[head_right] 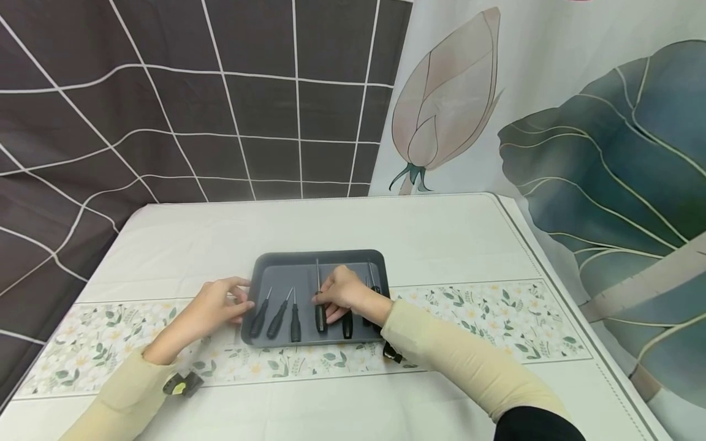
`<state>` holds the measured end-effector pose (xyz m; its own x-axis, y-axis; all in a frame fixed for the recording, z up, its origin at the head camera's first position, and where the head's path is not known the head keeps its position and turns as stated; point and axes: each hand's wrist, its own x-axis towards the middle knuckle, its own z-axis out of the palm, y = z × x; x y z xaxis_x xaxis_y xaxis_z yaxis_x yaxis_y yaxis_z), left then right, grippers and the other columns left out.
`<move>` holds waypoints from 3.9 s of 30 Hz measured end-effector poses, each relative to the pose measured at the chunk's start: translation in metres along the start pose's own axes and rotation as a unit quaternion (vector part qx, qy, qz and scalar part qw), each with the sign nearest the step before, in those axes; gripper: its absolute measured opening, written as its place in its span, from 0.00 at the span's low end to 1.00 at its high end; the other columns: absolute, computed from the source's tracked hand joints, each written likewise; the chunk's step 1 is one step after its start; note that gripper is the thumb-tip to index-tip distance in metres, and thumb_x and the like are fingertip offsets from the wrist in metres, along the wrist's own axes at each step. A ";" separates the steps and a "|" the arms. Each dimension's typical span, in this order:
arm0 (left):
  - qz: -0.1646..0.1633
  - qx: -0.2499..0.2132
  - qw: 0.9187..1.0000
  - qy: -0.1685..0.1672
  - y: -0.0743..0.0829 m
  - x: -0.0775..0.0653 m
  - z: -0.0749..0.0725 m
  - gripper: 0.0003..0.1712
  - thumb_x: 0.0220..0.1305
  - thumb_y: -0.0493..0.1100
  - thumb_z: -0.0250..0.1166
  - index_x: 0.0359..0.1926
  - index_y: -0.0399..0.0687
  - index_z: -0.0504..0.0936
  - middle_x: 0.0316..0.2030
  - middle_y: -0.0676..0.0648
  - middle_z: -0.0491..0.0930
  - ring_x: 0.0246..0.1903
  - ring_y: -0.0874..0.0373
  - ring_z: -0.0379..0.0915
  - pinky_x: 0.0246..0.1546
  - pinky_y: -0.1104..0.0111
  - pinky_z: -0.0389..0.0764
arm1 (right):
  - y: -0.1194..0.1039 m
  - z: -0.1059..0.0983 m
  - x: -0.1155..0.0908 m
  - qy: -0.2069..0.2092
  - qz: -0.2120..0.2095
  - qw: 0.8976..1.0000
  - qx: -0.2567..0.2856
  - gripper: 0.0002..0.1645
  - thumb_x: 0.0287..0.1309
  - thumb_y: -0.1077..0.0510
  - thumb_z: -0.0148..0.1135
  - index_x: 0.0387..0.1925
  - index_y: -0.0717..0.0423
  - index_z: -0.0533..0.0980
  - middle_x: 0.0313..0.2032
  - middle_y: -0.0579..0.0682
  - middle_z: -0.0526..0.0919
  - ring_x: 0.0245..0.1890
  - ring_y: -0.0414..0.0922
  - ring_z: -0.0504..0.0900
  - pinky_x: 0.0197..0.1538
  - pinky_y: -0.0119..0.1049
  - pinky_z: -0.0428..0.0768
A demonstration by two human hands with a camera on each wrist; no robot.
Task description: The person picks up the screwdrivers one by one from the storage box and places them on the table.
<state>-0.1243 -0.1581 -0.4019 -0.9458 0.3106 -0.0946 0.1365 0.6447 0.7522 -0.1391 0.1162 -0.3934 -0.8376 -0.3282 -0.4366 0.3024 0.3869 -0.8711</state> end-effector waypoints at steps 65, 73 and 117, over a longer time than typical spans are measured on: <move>-0.034 -0.018 0.999 -0.011 0.005 -0.002 -0.001 0.26 0.62 0.29 0.68 0.59 0.21 0.71 0.33 0.42 0.81 0.22 0.58 0.81 0.24 0.70 0.87 | 0.004 -0.078 -0.036 0.017 -0.012 0.999 0.033 0.15 0.63 0.65 0.65 0.45 0.73 0.73 0.29 0.54 0.83 0.22 0.43 0.84 0.33 0.42 0.89; -0.032 -0.020 0.999 -0.010 0.004 0.000 0.000 0.25 0.62 0.29 0.68 0.58 0.21 0.72 0.34 0.42 0.81 0.22 0.58 0.81 0.24 0.71 0.86 | 0.007 -0.086 -0.040 0.020 -0.013 0.999 0.029 0.15 0.63 0.63 0.65 0.44 0.72 0.73 0.28 0.53 0.82 0.22 0.43 0.84 0.34 0.42 0.90; -0.034 -0.012 0.999 -0.024 0.000 0.002 -0.001 0.24 0.63 0.30 0.68 0.57 0.22 0.71 0.32 0.43 0.82 0.22 0.58 0.81 0.23 0.71 0.86 | 0.025 -0.113 -0.053 0.025 -0.003 0.998 0.056 0.19 0.64 0.64 0.64 0.49 0.76 0.72 0.28 0.51 0.81 0.23 0.43 0.84 0.34 0.40 0.89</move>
<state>-0.1261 -0.1581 -0.4014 -0.9375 0.2999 -0.1764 0.0647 0.6484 0.7585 -0.1381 0.2408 -0.3669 -0.8602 -0.2857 -0.4225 0.3443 0.2861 -0.8942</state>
